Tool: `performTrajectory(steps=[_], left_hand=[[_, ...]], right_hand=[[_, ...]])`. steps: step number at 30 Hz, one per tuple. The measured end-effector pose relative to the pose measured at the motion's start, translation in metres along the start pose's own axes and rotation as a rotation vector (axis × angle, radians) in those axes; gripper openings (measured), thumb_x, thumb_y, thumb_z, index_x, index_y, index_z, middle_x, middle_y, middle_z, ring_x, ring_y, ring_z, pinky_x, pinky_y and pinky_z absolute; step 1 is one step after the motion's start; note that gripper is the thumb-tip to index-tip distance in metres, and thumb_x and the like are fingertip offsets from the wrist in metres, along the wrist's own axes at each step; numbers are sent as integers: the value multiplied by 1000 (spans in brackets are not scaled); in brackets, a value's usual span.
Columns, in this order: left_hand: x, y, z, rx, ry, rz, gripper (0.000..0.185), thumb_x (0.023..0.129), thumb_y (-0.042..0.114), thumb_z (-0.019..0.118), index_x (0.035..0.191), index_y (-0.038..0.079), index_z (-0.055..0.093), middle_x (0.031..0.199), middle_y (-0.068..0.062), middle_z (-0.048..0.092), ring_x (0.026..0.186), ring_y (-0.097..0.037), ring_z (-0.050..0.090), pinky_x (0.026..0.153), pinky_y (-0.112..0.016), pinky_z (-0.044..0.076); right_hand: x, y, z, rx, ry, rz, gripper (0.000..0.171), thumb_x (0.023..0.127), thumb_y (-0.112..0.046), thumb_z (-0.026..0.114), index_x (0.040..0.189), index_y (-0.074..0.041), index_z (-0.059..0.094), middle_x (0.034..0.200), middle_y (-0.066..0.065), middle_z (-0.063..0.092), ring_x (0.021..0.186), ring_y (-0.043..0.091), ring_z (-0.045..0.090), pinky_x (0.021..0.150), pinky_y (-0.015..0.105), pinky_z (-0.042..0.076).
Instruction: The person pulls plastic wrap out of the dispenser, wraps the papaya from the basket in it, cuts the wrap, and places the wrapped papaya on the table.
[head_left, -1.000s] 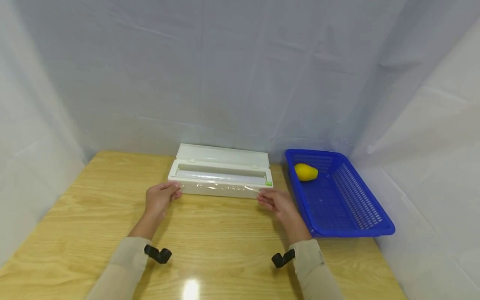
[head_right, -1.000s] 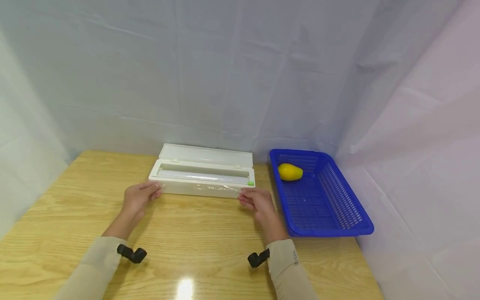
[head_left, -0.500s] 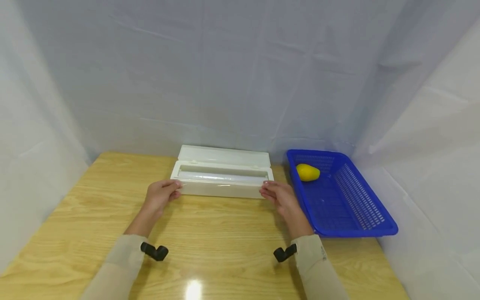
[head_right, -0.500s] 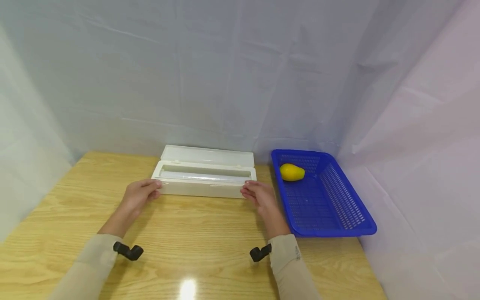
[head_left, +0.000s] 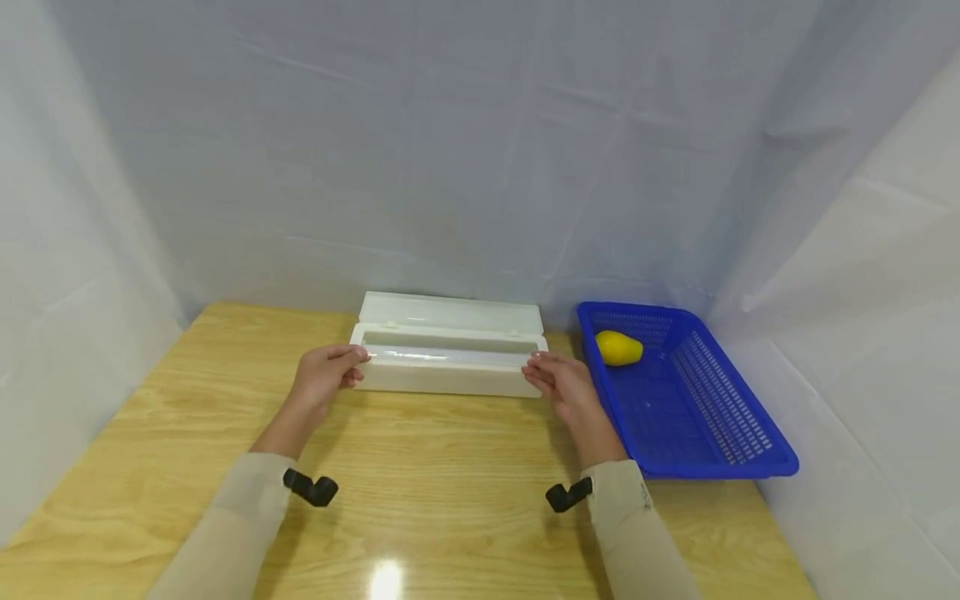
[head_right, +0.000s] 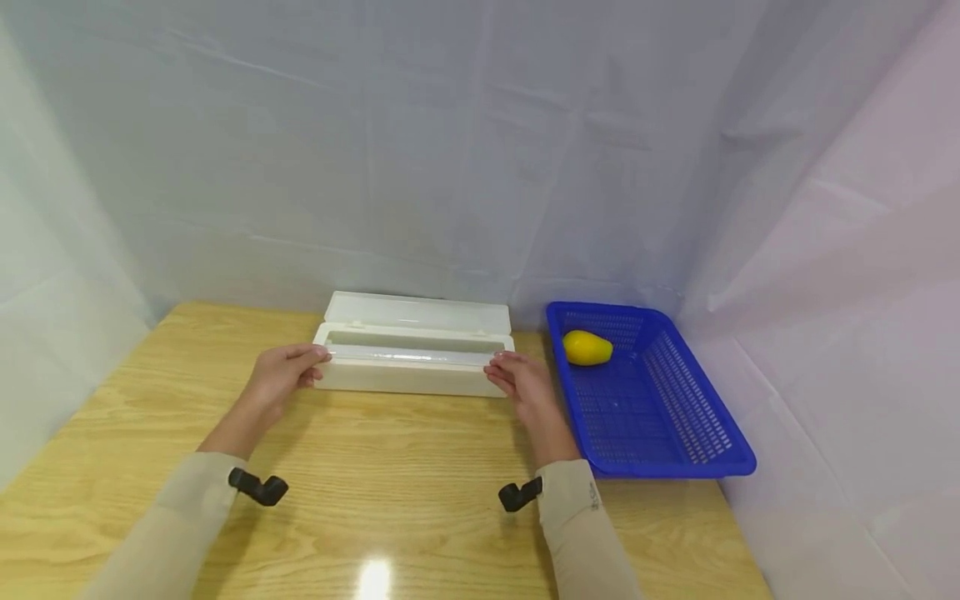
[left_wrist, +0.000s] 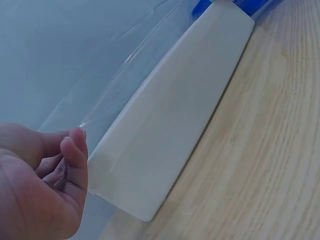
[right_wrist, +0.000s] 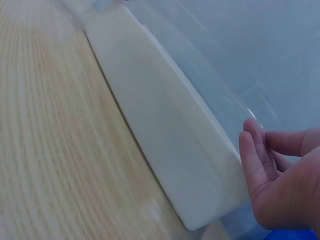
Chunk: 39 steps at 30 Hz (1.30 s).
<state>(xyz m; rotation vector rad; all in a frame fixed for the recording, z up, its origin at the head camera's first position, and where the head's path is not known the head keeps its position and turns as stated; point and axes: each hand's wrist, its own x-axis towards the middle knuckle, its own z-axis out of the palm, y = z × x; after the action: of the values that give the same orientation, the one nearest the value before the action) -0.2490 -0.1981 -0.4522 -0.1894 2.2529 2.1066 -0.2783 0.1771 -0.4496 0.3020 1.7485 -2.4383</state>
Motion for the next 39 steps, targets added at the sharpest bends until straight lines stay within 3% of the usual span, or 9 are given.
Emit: performTrajectory(steps=[8, 12, 18, 21, 25, 31, 39], left_hand=[[7, 14, 0, 35, 24, 8, 42, 105, 25, 55, 133, -6, 59, 105, 3, 71, 71, -2, 56, 61, -17, 48], [12, 19, -2, 58, 39, 1, 41, 105, 27, 56, 132, -4, 61, 104, 4, 70, 70, -2, 55, 62, -17, 46], [18, 27, -2, 60, 36, 1, 43, 104, 30, 56, 134, -1, 61, 116, -3, 69, 72, -3, 55, 65, -18, 48], [20, 30, -2, 58, 29, 8, 45, 104, 31, 57, 135, -1, 60, 121, -6, 68, 74, -3, 54, 68, -17, 49], [22, 33, -1, 49, 34, 17, 43, 104, 29, 57, 135, -2, 60, 115, -1, 68, 73, -2, 54, 68, -17, 48], [22, 40, -1, 46, 48, 24, 41, 105, 26, 55, 134, -1, 61, 110, 4, 67, 72, -2, 52, 66, -16, 46], [23, 49, -3, 56, 50, 30, 45, 104, 32, 56, 135, -1, 60, 116, -2, 68, 72, -2, 51, 65, -17, 45]], right_hand=[[4, -12, 6, 20, 15, -4, 24, 100, 3, 56, 123, 10, 57, 84, 3, 73, 77, 13, 74, 79, 26, 61], [5, -17, 9, 16, 12, -3, 23, 100, 2, 57, 122, 10, 58, 82, 3, 73, 75, 13, 74, 78, 26, 61], [7, -25, 12, 25, 20, -11, 13, 99, 1, 59, 110, 6, 62, 80, 5, 73, 73, 13, 73, 76, 26, 61], [7, -28, 13, 26, 24, -14, 22, 99, 2, 58, 119, 10, 60, 81, 5, 73, 73, 14, 73, 77, 26, 62], [7, -32, 14, 14, 26, -16, 35, 100, 0, 57, 133, 14, 53, 82, 4, 73, 75, 13, 74, 77, 26, 61], [6, -39, 17, 13, 22, -19, 36, 101, -2, 57, 134, 12, 53, 82, 3, 74, 74, 12, 74, 79, 26, 61], [3, -51, 21, 11, 44, -8, 14, 100, -4, 60, 111, 2, 66, 80, 3, 74, 74, 13, 74, 78, 26, 61]])
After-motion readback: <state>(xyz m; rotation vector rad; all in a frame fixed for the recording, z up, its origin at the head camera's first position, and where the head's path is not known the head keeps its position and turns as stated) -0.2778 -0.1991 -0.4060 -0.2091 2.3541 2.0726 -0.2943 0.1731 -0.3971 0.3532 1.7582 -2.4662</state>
